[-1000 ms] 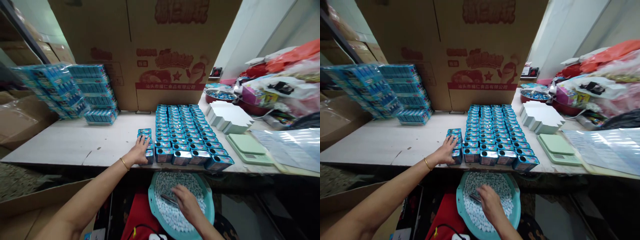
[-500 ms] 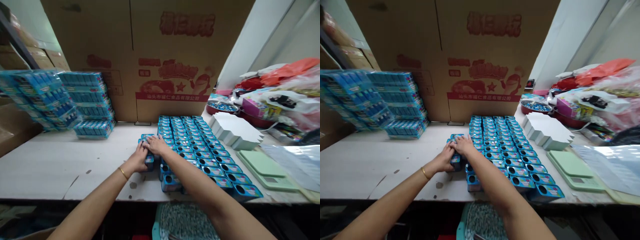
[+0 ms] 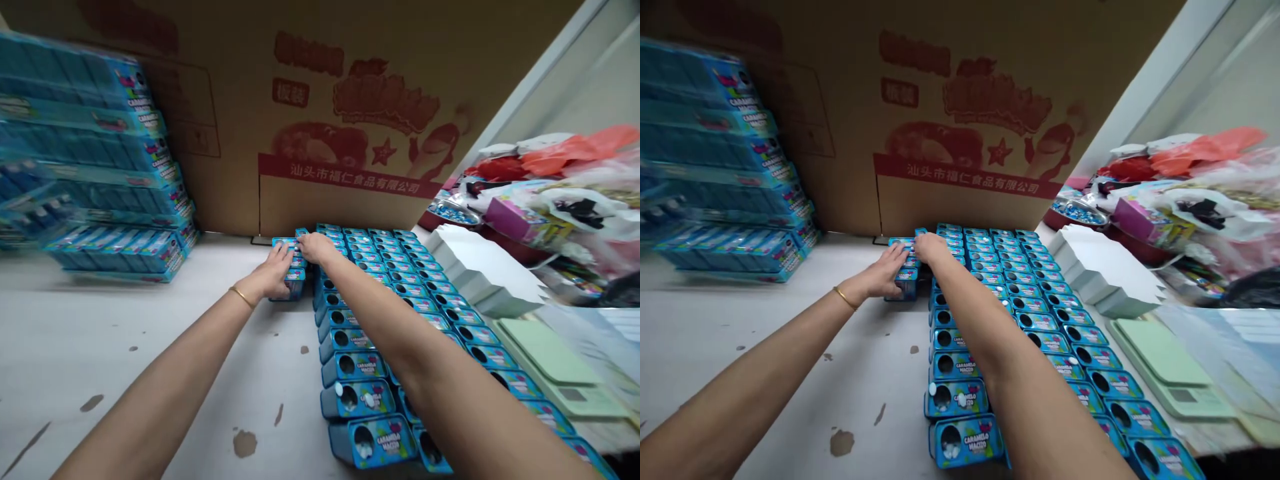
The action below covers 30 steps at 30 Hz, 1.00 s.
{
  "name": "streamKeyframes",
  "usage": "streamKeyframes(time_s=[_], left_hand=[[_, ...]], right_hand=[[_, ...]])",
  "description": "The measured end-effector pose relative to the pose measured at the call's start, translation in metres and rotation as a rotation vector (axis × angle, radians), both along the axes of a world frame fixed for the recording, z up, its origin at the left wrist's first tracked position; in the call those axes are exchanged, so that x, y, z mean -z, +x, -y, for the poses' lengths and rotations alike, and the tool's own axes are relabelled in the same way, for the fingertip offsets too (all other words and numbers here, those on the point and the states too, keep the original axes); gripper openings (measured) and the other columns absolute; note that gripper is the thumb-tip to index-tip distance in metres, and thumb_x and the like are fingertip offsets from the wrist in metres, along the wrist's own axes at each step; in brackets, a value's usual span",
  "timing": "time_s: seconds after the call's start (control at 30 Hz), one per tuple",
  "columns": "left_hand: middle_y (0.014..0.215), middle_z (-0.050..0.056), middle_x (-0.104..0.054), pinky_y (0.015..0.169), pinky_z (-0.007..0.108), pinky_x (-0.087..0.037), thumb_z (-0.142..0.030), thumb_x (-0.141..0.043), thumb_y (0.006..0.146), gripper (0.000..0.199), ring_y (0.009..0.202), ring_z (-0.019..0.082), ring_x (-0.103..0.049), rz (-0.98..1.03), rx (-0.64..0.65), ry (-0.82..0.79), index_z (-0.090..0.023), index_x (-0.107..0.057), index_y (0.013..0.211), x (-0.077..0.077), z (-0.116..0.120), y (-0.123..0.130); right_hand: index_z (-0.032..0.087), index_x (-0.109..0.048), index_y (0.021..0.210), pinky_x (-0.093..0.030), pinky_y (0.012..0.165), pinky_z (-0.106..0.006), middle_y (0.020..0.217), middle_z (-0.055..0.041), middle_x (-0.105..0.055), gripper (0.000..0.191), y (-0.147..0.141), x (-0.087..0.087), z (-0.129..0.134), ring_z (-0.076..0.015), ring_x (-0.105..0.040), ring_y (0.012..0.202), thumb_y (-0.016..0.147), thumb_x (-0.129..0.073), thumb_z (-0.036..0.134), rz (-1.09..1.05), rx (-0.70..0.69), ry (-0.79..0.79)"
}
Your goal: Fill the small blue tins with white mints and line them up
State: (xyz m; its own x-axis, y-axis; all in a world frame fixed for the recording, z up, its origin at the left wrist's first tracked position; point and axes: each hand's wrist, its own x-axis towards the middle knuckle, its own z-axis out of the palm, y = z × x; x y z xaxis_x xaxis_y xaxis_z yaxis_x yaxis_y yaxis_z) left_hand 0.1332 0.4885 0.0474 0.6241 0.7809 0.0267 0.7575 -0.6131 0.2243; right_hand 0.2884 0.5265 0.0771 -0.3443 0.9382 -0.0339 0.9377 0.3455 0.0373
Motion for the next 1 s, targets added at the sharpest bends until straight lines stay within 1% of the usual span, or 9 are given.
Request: streamKeyframes(time_s=[0.1,0.17,0.37,0.57,0.7,0.77,0.83,0.9,1.0], left_hand=[[0.149,0.020,-0.011,0.109,0.045,-0.017,-0.028,-0.066,0.052,0.098,0.137,0.037,-0.004,0.003,0.026,-0.003,-0.009,-0.022,0.137,-0.001,0.000,-0.005],[0.149,0.020,-0.012,0.109,0.046,-0.018,-0.029,-0.067,0.051,0.097,0.137,0.037,-0.004,-0.002,0.026,-0.016,-0.010,-0.025,0.137,-0.003,0.000,-0.006],[0.149,0.018,-0.013,0.109,0.047,-0.018,-0.027,-0.068,0.050,0.097,0.136,0.037,-0.003,0.070,0.066,-0.032,-0.010,-0.027,0.137,0.001,-0.007,-0.009],[0.147,0.016,-0.017,0.110,0.047,-0.016,-0.028,-0.070,0.049,0.097,0.136,0.037,-0.008,0.178,0.152,-0.018,-0.013,-0.031,0.136,0.009,-0.021,-0.012],[0.146,0.019,-0.018,0.111,0.044,-0.016,-0.027,-0.072,0.046,0.097,0.135,0.037,-0.010,0.204,0.155,-0.013,-0.009,-0.034,0.134,0.010,-0.026,-0.005],[0.147,0.019,-0.016,0.111,0.045,-0.016,-0.026,-0.072,0.047,0.097,0.136,0.037,-0.008,0.220,0.133,-0.011,-0.010,-0.033,0.135,0.012,-0.025,0.000],[0.149,0.017,-0.012,0.110,0.048,-0.016,-0.026,-0.072,0.049,0.100,0.136,0.038,-0.002,0.230,0.090,-0.007,-0.013,-0.028,0.138,0.013,-0.023,0.005],[0.151,0.017,-0.002,0.108,0.051,-0.016,-0.029,-0.073,0.049,0.109,0.136,0.039,0.006,0.230,0.028,-0.003,-0.016,-0.018,0.141,0.012,-0.019,0.009],[0.149,0.019,0.010,0.103,0.058,-0.017,-0.043,-0.079,0.041,0.127,0.133,0.042,0.014,0.227,-0.067,-0.006,-0.017,-0.006,0.143,-0.001,-0.002,0.011]], right_hand=[[0.016,-0.060,0.111,-0.042,0.089,-0.033,0.109,-0.0111,-0.063,0.035,-0.002,0.002,-0.008,-0.0212,-0.056,0.104,0.090,-0.034,0.027,-0.073,0.148,0.058],[0.020,-0.062,0.110,-0.042,0.088,-0.032,0.108,-0.0090,-0.064,0.033,-0.002,0.002,-0.015,-0.0209,-0.057,0.103,0.087,-0.039,0.020,-0.147,0.169,0.101],[0.018,-0.066,0.106,-0.042,0.085,-0.025,0.104,-0.0038,-0.067,0.045,0.008,-0.006,-0.044,-0.0179,-0.058,0.100,0.070,-0.047,-0.001,-0.240,-0.097,0.083],[0.015,-0.066,0.108,-0.042,0.086,-0.021,0.100,0.0000,-0.069,0.051,0.019,-0.004,-0.058,-0.0132,-0.060,0.098,0.068,-0.041,-0.004,-0.303,-0.178,0.017],[0.014,-0.064,0.110,-0.042,0.090,-0.026,0.106,-0.0028,-0.067,0.049,0.017,-0.006,-0.051,-0.0162,-0.058,0.103,0.070,-0.041,-0.003,-0.302,-0.126,0.038],[0.014,-0.062,0.114,-0.040,0.095,-0.028,0.114,-0.0042,-0.063,0.049,0.021,-0.015,-0.036,-0.0163,-0.055,0.109,0.073,-0.041,-0.001,-0.375,-0.084,0.137],[0.014,-0.061,0.114,-0.039,0.098,-0.028,0.120,-0.0057,-0.060,0.044,0.030,-0.031,-0.006,-0.0152,-0.053,0.112,0.077,-0.040,0.003,-0.497,-0.085,0.248],[0.015,-0.063,0.111,-0.040,0.097,-0.030,0.120,-0.0065,-0.060,0.038,0.044,-0.052,0.041,-0.0147,-0.054,0.111,0.083,-0.039,0.009,-0.616,-0.131,0.318],[0.022,-0.063,0.108,-0.042,0.096,-0.036,0.114,-0.0039,-0.062,0.031,0.070,-0.082,0.138,-0.0160,-0.055,0.109,0.087,-0.040,0.019,-0.701,-0.202,0.367]])
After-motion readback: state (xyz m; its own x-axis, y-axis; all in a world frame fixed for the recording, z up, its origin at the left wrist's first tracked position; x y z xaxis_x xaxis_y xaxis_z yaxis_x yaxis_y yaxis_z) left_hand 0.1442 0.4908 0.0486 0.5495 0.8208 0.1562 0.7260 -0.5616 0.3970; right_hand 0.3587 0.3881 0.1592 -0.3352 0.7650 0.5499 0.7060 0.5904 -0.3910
